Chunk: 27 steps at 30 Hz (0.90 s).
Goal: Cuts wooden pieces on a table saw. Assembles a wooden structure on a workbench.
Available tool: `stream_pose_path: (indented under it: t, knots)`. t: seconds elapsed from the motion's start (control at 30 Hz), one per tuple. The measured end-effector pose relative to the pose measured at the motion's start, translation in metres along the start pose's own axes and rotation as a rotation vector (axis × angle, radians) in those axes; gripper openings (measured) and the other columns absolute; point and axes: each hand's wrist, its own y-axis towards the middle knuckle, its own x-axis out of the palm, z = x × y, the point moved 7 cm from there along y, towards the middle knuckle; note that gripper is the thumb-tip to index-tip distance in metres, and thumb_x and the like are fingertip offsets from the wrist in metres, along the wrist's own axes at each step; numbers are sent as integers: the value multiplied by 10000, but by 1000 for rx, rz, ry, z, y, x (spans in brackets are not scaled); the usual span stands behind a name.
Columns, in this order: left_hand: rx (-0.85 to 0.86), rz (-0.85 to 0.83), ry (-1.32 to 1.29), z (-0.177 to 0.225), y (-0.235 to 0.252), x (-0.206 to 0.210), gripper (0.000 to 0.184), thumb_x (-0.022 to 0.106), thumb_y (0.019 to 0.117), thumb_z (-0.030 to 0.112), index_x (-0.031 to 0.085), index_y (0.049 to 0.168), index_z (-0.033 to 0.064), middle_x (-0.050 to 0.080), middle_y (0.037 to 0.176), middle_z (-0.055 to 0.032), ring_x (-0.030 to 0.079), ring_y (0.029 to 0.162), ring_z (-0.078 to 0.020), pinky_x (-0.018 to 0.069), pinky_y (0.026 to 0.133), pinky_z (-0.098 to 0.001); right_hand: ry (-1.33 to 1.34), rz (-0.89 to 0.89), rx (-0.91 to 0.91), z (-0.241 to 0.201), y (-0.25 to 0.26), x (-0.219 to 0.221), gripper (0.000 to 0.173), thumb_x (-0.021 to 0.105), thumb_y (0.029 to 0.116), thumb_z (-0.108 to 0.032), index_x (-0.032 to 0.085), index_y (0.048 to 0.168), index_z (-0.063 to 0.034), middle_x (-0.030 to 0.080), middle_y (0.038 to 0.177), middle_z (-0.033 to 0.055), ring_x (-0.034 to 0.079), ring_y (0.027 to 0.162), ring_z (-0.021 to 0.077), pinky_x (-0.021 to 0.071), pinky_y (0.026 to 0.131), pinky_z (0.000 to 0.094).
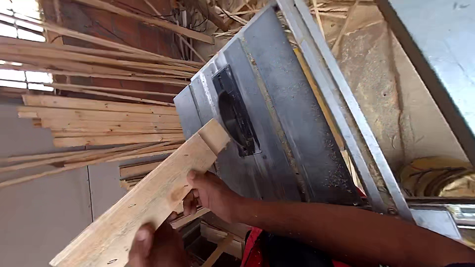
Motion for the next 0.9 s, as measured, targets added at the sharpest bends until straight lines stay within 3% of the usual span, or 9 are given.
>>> stream_pose_path:
  t: [0.07, 0.2, 0.3, 0.43, 0.53, 0.6, 0.7, 0.8, 0.9]
  knots:
    - [-36, 161, -201, 12, -13, -49, 389, 747, 845, 517, 714, 1062, 195, 755, 921, -52, 747, 795, -186, 623, 616, -378, -181, -159, -25, 15, -11, 31, 375, 383, 1098, -280, 581, 1155, 34, 715, 897, 44, 690, 816, 120, 580, 804, 324]
    - [-59, 377, -555, -6, -73, -146, 363, 781, 805, 385, 720, 1050, 125, 749, 957, -135, 747, 835, -280, 627, 685, -509, -364, -129, -137, 69, -43, 41, 417, 560, 1025, -361, 707, 1021, 29, 763, 931, 73, 733, 915, 175, 593, 901, 385]
    - [-78, 582, -680, -27, -160, -222, 376, 778, 817, 360, 708, 1073, 93, 740, 969, -160, 739, 813, -294, 621, 670, -498, -411, -102, -148, 101, -86, 67, 259, 615, 1024, -354, 681, 1112, -119, 750, 921, 22, 732, 860, 145, 621, 836, 366]
    - [-59, 894, -717, -22, -311, -303, 332, 760, 837, 327, 704, 1044, 74, 737, 928, -169, 733, 741, -283, 611, 611, -445, -535, -174, 35, 192, -139, 115, 252, 697, 958, -96, 623, 1199, -104, 734, 899, 81, 729, 738, 187, 645, 693, 335]
    - [-65, 1105, -646, -12, -439, -355, 310, 756, 847, 334, 711, 1026, 85, 745, 936, -158, 745, 783, -275, 624, 648, -450, -666, -146, 233, 294, -200, 127, 339, 783, 871, -84, 646, 1181, -105, 748, 901, 72, 728, 727, 186, 641, 660, 333]
    - [-107, 1254, -507, -10, -530, -389, 314, 772, 812, 360, 726, 982, 100, 753, 910, -119, 740, 779, -232, 626, 666, -436, -758, -94, 392, 367, -244, 123, 377, 780, 844, -57, 624, 1184, -13, 740, 915, 119, 727, 751, 232, 638, 665, 386]
    - [-76, 1440, -236, 30, -664, -424, 290, 772, 836, 355, 734, 1029, 142, 766, 935, -72, 742, 802, -185, 624, 679, -400, -905, -140, 594, 466, -310, 108, 538, 764, 816, -122, 561, 1294, 19, 719, 962, 127, 715, 755, 244, 624, 587, 393]
    - [101, 1437, 4, 80, -765, -435, 314, 736, 905, 146, 729, 1214, 198, 766, 1124, -2, 723, 1044, -117, 601, 923, -355, -981, -313, 715, 551, -366, 100, 331, 654, 841, 4, 535, 1150, 4, 695, 816, 59, 700, 665, 165, 617, 579, 340]
    - [94, 1724, 196, 101, -862, -464, 316, 750, 898, 176, 719, 1209, 223, 778, 1081, 36, 731, 1017, -90, 604, 914, -330, -1104, -595, 902, 643, -421, 107, 395, 697, 808, 63, 505, 1152, 47, 706, 794, 55, 713, 720, 152, 621, 687, 332]
